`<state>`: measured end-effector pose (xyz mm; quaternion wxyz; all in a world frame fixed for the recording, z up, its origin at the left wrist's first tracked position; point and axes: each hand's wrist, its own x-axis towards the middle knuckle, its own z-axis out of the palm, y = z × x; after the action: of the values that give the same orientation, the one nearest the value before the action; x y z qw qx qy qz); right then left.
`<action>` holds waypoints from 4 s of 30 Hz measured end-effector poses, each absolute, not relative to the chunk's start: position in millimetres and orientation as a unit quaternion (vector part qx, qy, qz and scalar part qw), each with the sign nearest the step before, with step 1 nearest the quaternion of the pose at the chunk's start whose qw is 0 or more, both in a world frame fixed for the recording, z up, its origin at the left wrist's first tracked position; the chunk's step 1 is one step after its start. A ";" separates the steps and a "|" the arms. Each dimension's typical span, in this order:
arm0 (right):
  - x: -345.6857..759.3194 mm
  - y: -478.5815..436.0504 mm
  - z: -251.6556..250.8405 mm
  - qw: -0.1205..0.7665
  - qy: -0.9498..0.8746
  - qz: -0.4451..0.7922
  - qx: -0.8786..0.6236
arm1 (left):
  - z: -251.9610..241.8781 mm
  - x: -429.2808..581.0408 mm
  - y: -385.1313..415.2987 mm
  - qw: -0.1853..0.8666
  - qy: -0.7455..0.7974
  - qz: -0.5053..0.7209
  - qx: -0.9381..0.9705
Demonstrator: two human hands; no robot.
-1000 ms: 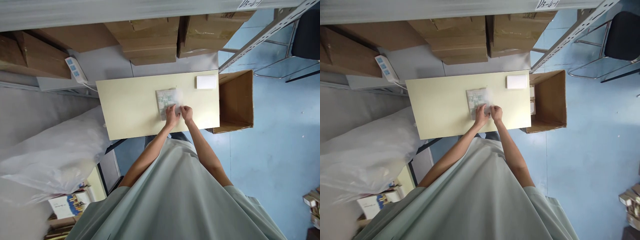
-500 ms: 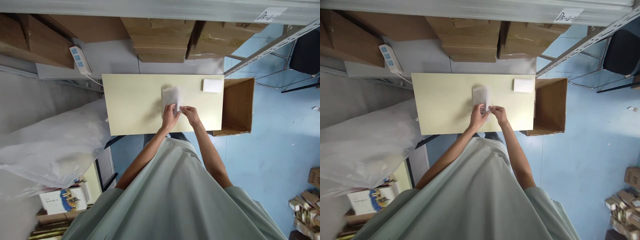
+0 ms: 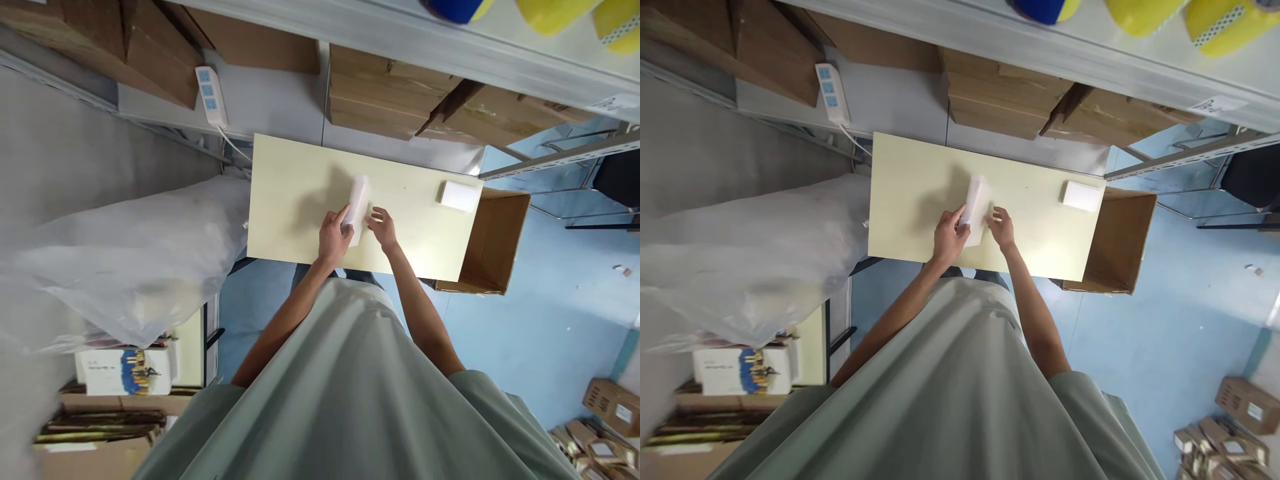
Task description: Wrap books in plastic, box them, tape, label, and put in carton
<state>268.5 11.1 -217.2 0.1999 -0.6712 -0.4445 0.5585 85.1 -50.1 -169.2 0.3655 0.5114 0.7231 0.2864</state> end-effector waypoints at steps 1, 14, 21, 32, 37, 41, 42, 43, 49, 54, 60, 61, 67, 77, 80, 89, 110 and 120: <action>264.6 9.1 -220.2 0.188 -0.460 0.554 -0.668 | -172.7 78.8 -51.0 0.364 0.724 0.289 0.510; 169.9 -8.4 -212.9 0.057 -0.575 0.361 -0.733 | -245.7 -27.1 -60.5 0.488 0.709 0.283 0.423; 72.0 12.1 -218.1 0.033 -0.613 0.362 -0.702 | -248.1 -123.4 -45.5 0.420 0.752 0.268 0.432; 1.8 43.6 -206.9 -0.012 -0.639 0.324 -0.697 | -224.5 -179.1 -0.2 0.398 0.773 0.256 0.423; 3.3 37.2 -190.3 -0.068 -0.676 0.317 -0.661 | -198.0 -179.6 -27.5 0.424 0.766 0.299 0.379; 2.1 7.0 -170.5 -0.062 -0.718 0.300 -0.625 | -165.5 -176.3 -77.6 0.412 0.760 0.360 0.351; 2.7 -4.4 -164.4 -0.056 -0.728 0.297 -0.616 | -157.4 -174.6 -92.9 0.410 0.755 0.375 0.348; 4.0 -17.0 -158.0 -0.050 -0.738 0.295 -0.605 | -149.7 -172.6 -108.9 0.410 0.750 0.388 0.345; 31.8 -105.6 -125.7 0.017 -0.792 0.317 -0.521 | -112.2 -162.3 -222.6 0.375 0.753 0.436 0.320; 67.9 -177.8 -117.7 0.090 -0.808 0.368 -0.451 | -90.1 -148.3 -338.4 0.322 0.774 0.465 0.285; 102.0 -264.9 -101.6 0.130 -0.793 0.432 -0.409 | -74.8 -114.1 -455.1 0.264 0.807 0.480 0.221; 105.3 -279.2 -98.7 0.132 -0.789 0.445 -0.402 | -72.8 -108.7 -470.2 0.258 0.810 0.482 0.213; 100.9 -348.2 -98.0 0.109 -0.779 0.504 -0.356 | -65.4 -96.6 -549.9 0.223 0.830 0.486 0.158; 17.8 -422.3 -86.9 0.031 -0.814 0.517 -0.262 | -91.3 -162.0 -729.7 0.175 0.918 0.352 0.045; -5.5 -452.1 -75.7 0.032 -0.817 0.514 -0.259 | -105.0 -197.1 -791.1 0.142 0.961 0.233 0.040; -50.9 -581.8 -60.6 0.043 -0.816 0.517 -0.255 | -154.1 -276.9 -919.5 0.214 0.964 0.099 0.123; -41.5 -674.9 -42.2 0.052 -0.833 0.505 -0.220 | -138.4 -272.0 -989.6 0.131 0.942 0.167 0.258; -27.4 -641.3 -50.3 0.075 -0.826 0.518 -0.208 | 6.1 -279.4 -991.2 -0.006 0.934 0.315 0.169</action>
<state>-27.4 -641.3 -50.3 0.0753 -0.2080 -0.8264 0.5177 -279.4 -991.2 6.1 -0.0059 0.1693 0.9337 0.3154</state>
